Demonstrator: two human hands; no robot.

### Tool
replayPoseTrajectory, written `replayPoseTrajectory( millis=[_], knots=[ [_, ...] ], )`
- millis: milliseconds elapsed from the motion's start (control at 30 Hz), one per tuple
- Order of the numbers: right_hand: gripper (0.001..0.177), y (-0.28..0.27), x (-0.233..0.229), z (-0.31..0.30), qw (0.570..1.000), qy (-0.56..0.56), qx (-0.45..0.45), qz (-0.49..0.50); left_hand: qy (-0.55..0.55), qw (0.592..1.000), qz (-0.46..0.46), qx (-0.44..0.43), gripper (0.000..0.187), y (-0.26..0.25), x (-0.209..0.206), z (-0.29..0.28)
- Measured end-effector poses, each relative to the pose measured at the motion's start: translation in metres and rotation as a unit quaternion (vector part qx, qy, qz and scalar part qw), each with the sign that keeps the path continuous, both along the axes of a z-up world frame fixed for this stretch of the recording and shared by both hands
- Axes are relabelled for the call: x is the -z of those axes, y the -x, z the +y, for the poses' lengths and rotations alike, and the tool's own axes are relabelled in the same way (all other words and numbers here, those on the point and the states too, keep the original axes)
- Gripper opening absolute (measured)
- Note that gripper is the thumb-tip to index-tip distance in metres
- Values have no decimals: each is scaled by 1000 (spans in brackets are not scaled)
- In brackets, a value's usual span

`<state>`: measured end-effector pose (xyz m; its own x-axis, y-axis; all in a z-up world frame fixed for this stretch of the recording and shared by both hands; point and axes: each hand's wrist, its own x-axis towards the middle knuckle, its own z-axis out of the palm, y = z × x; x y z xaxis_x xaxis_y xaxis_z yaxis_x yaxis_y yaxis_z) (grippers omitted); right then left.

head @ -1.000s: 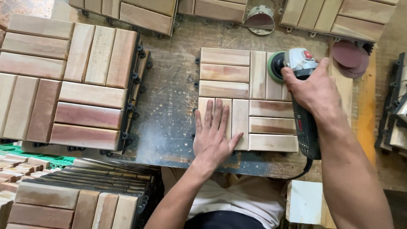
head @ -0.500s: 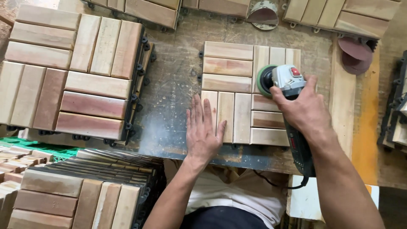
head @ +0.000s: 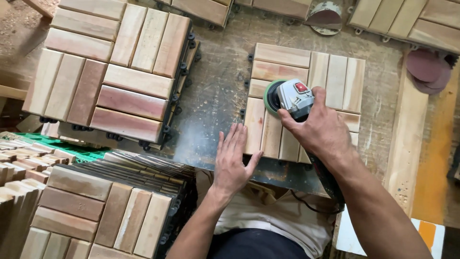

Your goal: The person uses an orbital sander to smooth the surface of a wooden tile assembly clamped to a workbench. After sanding, they remove the clamps and lift the tile assembly to inspect the finished surface.

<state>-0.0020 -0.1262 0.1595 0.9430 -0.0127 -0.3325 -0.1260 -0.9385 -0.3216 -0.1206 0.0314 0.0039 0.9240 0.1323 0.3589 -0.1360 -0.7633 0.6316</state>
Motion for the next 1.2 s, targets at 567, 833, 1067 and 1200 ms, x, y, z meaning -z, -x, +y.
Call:
replayPoseTrajectory(
  millis=[567,833,1067,1200],
  knots=[
    [84,60,7,9,984,75,-145,66,169,982,46,-69,39,12,-32,39],
    [89,69,7,9,975,121,-182,48,215,970,66,-87,46,16,-44,50],
    [81,49,-2,19,984,74,-146,71,222,969,51,-101,48,19,-41,52],
    [87,63,-9,26,974,99,-173,106,214,970,39,-104,45,18,-45,55]
  ],
)
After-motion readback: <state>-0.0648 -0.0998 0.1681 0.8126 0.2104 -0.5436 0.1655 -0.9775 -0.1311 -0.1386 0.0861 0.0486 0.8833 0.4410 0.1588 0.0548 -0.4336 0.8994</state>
